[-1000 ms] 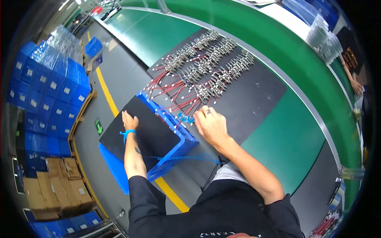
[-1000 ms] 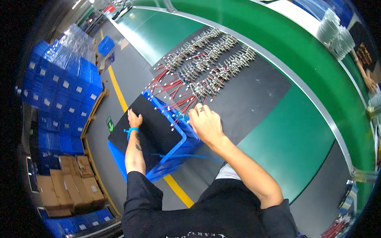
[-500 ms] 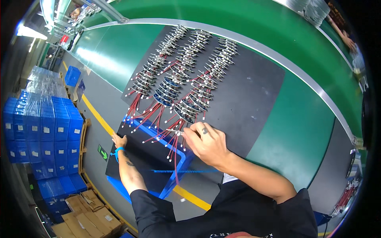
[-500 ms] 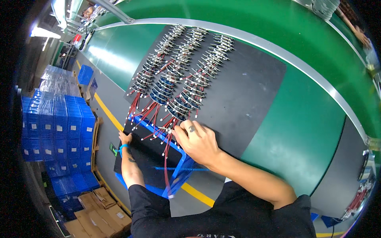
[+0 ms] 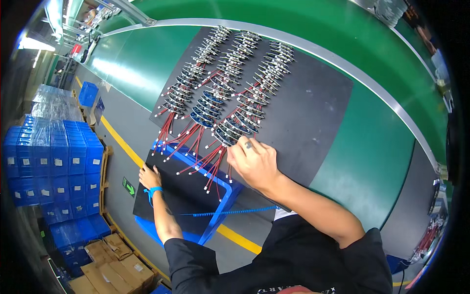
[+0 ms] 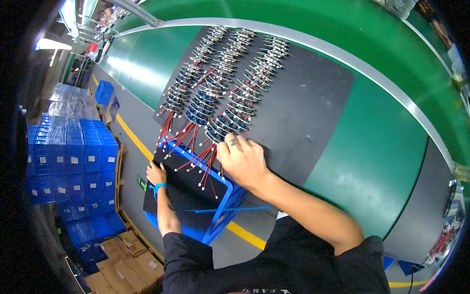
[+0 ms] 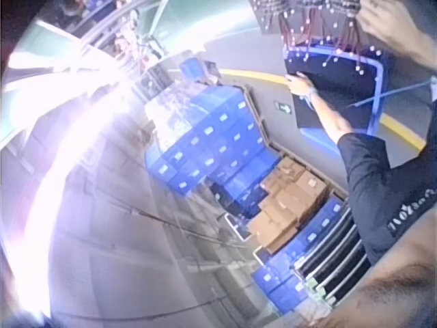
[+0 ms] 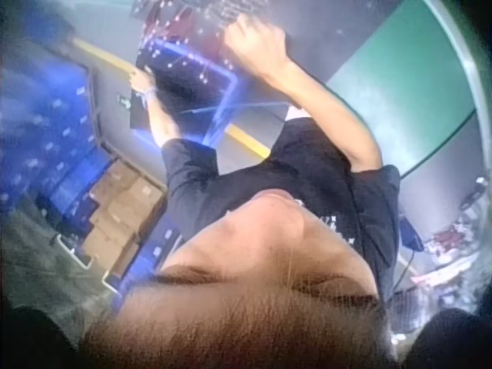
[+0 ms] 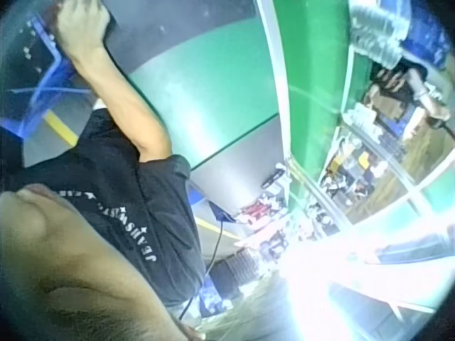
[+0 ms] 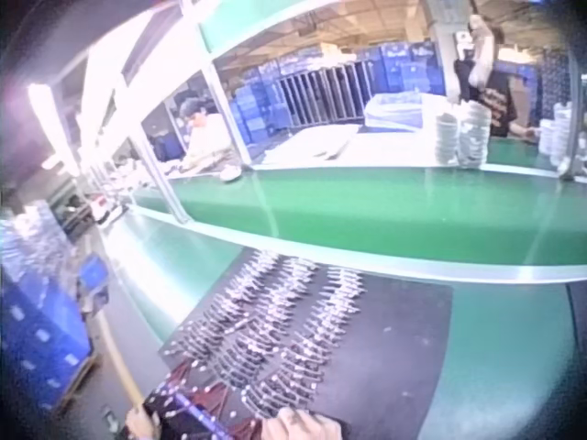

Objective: The recorder is assembling multiple LED arrays by inserting small components into circuit boards on a factory line.

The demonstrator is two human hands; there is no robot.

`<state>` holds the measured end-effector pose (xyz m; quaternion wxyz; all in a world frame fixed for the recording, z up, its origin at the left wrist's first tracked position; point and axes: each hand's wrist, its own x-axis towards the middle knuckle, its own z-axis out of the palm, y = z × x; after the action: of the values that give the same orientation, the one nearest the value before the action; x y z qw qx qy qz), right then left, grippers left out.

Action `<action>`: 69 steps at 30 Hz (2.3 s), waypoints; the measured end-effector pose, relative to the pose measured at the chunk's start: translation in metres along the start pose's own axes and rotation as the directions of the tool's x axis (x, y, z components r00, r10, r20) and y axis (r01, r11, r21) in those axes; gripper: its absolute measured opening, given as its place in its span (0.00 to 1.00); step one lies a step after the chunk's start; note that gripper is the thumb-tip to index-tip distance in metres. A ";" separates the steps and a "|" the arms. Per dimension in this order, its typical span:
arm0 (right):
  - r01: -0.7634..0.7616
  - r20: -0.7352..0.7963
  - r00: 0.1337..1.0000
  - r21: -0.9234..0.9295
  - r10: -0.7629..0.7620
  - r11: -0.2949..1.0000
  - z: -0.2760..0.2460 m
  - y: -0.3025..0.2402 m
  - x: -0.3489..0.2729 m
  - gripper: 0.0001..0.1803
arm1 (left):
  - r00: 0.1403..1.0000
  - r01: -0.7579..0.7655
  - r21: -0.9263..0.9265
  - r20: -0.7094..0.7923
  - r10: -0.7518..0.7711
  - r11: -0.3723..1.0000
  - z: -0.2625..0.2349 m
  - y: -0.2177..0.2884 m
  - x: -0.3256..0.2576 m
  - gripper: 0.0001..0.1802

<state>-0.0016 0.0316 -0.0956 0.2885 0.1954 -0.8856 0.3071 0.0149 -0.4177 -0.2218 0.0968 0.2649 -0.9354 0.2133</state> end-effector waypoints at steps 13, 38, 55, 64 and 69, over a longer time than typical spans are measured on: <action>0.072 -0.010 0.997 0.341 -0.073 0.937 -0.023 -0.020 -0.003 0.07 | 0.874 -0.273 -0.311 -0.477 0.099 0.911 -0.147 -0.051 -0.090 0.19; -0.541 -0.460 0.325 0.626 0.826 0.561 -0.441 0.026 -0.246 0.18 | 0.512 -0.837 -0.541 -0.827 0.233 -0.082 -0.439 0.181 -0.198 0.12; -0.898 0.051 0.193 0.413 0.980 0.155 -0.494 0.026 -0.371 0.43 | 0.340 -0.753 -0.652 -0.499 0.798 -0.087 -0.349 0.229 -0.258 0.28; -0.848 0.060 0.250 0.496 0.966 0.188 -0.470 0.092 -0.358 0.14 | 0.416 -0.773 -0.633 -0.552 0.722 -0.039 -0.343 0.233 -0.275 0.19; -0.834 0.148 0.297 0.521 0.943 0.181 -0.464 0.131 -0.367 0.12 | 0.601 -0.758 -0.624 -0.559 0.571 0.187 -0.345 0.249 -0.297 0.19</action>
<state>0.3897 0.4946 -0.0844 0.0813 -0.3242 -0.6778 0.6549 0.1550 0.0643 -0.0883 0.1988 -0.2711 -0.9194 -0.2041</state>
